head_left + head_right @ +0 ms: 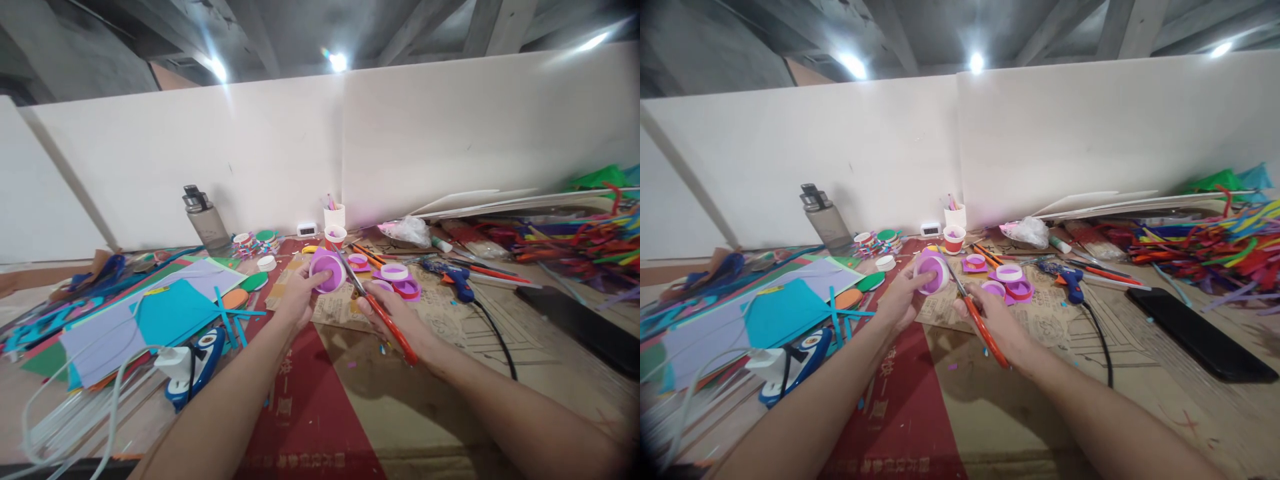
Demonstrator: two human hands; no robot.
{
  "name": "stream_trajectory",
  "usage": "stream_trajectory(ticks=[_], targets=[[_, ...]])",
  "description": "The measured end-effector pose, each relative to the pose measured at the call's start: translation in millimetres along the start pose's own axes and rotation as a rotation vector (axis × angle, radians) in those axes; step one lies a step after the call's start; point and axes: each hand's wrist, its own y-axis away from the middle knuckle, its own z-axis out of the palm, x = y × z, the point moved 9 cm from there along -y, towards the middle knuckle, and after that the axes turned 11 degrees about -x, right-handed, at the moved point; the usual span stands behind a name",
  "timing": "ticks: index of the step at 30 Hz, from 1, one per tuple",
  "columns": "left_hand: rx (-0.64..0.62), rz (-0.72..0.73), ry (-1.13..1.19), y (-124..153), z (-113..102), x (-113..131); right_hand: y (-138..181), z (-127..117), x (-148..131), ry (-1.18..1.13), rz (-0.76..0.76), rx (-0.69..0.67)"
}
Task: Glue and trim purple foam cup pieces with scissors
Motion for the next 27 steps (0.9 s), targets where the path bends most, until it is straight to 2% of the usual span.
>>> stream_trajectory(ticks=[6, 18, 27], targets=[[0.027, -0.005, 0.067, 3.5, 7.2, 3.6, 2.3, 0.3, -3.6, 0.003, -0.003, -0.002], [-0.007, 0.011, 0.025, 2.1, 7.7, 0.5, 4.0, 1.0, -10.3, 0.051, -0.053, -0.035], [-0.003, -0.003, 0.027, 1.2, 6.5, -0.5, 2.2, -2.2, -10.8, 0.058, -0.063, -0.003]])
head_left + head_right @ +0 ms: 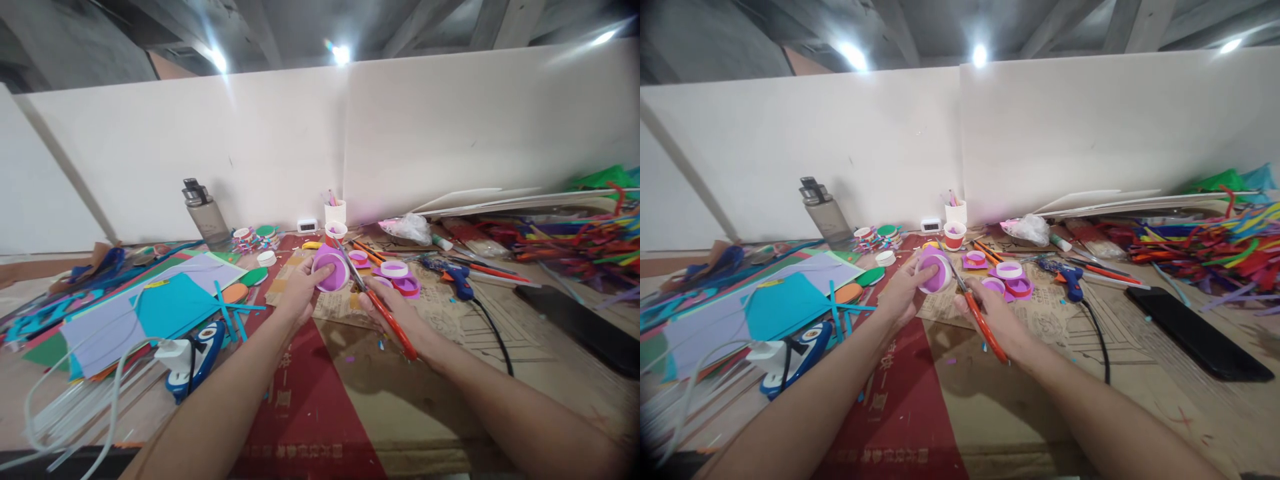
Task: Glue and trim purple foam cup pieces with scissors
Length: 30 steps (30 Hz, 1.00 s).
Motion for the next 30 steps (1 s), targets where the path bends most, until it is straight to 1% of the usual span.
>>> stream_trajectory(ticks=[8, 11, 14, 16, 18, 21, 23, 26, 30], targets=[[-0.039, -0.001, 0.008, -3.4, -2.2, 0.5, -1.1, -8.3, -4.7, 0.175, -0.001, 0.045], [-0.029, -0.004, -0.011, -4.7, -5.0, 2.9, -1.6, -8.9, -4.2, 0.190, -0.010, 0.041], [-0.030, -0.003, -0.025, -5.6, -5.9, 5.5, -1.5, -5.4, 0.0, 0.124, 0.006, 0.020], [-0.020, -0.008, 0.018, -5.2, -5.7, 5.1, -1.2, -2.6, 5.2, 0.037, 0.032, 0.012], [0.010, -0.030, 0.113, -3.3, -5.0, 1.0, -1.2, -0.9, 10.5, -0.046, 0.051, 0.020], [0.077, -0.073, 0.288, 2.0, -2.5, -11.3, -2.0, -2.1, 16.2, -0.136, 0.052, 0.062], [0.086, -0.093, 0.366, 5.3, 2.0, -20.0, -2.4, -4.6, 20.0, -0.202, 0.049, 0.104], [0.067, -0.110, 0.387, 9.1, 8.8, -28.8, -3.2, -6.8, 26.1, -0.285, 0.042, 0.151], [0.056, -0.103, 0.370, 13.2, 16.4, -29.0, -4.8, -5.9, 32.5, -0.280, 0.039, 0.170]])
